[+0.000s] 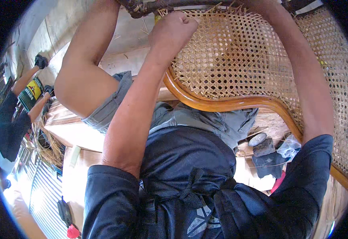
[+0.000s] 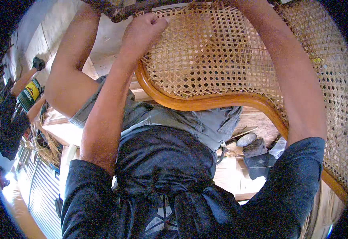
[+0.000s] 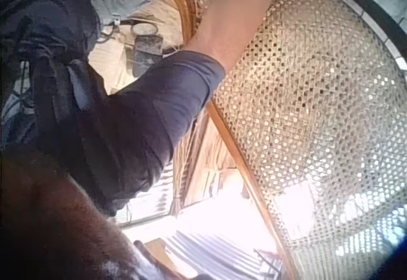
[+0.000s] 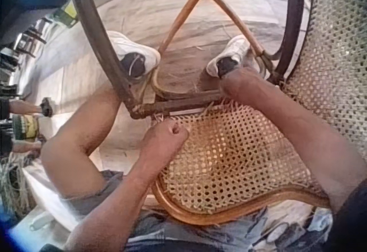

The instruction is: Repairing and weaving rattan strands into a chair frame.

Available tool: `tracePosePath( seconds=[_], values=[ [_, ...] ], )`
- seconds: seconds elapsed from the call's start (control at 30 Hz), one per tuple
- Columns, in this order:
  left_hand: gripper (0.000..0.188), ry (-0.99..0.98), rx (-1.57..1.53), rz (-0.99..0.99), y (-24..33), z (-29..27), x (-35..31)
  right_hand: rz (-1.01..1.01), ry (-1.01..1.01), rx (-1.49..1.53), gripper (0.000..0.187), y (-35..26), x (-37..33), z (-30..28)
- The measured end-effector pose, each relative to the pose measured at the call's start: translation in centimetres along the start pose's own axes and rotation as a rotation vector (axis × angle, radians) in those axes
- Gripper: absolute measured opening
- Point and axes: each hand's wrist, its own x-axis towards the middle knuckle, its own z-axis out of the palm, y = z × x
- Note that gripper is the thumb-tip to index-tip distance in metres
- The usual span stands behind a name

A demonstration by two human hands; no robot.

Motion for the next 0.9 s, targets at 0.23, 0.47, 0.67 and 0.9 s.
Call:
tracePosePath(
  seconds=[0.23, 0.47, 0.67, 0.9],
  values=[
    [0.038, -0.032, -0.003, -0.014, 0.3, -1.5, 0.0, -0.016, -0.046, 0.17, 0.016, -0.1, 1.4, -0.6],
    [0.036, 0.002, -0.08, 0.142, 1.2, -1.2, -0.3, 0.276, -0.042, -0.08, 0.018, 1.8, 0.8, 1.5],
    [0.041, -0.029, 0.052, 0.211, 2.1, -3.0, -0.2, -0.009, 0.474, 0.137, 0.018, -1.7, -2.2, -2.8],
    [0.04, -0.049, -0.117, 0.162, -0.9, -5.2, -1.2, -0.253, 0.142, 0.978, 0.019, -5.9, -1.9, 5.4]
  ],
)
